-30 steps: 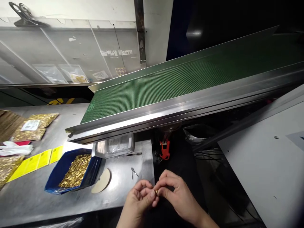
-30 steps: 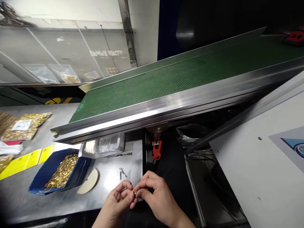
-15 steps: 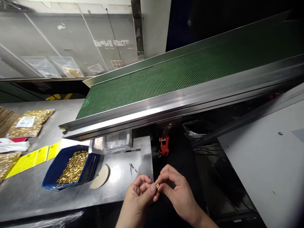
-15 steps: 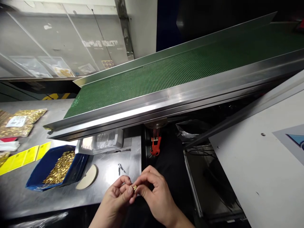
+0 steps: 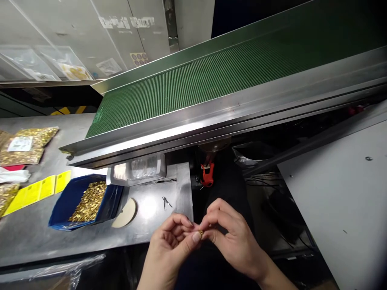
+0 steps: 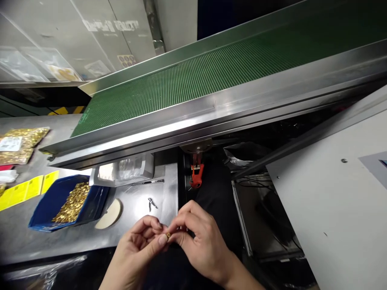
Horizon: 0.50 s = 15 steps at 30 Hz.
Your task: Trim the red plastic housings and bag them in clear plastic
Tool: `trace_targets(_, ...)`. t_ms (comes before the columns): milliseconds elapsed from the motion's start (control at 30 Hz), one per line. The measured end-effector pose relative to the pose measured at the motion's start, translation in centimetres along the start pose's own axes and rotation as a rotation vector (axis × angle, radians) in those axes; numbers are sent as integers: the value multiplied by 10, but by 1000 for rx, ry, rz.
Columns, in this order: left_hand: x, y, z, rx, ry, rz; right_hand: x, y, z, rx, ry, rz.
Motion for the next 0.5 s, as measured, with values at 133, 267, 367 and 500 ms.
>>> trace_targets(133, 3, -1, 0, -27, 17, 9, -2, 3, 14, 119, 81, 46)
trace_targets(267, 4, -1, 0, -23, 30, 18, -3, 2, 21, 173, 130, 60)
trace_targets(367, 4, -3, 2, 3, 56, 51, -4, 3, 22, 149, 136, 63)
trace_targets(500, 4, -6, 5, 30, 82, 94, -5, 4, 24, 128, 136, 69)
Point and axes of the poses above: each hand's wrist, its own x-axis away from the middle knuckle, its own y-axis out of the back of the hand, z = x × y, the point moved 10 cm from there along -x, towards the middle knuckle, and after that the axes turned 2 degrees about -z, right-handed, at the moved point
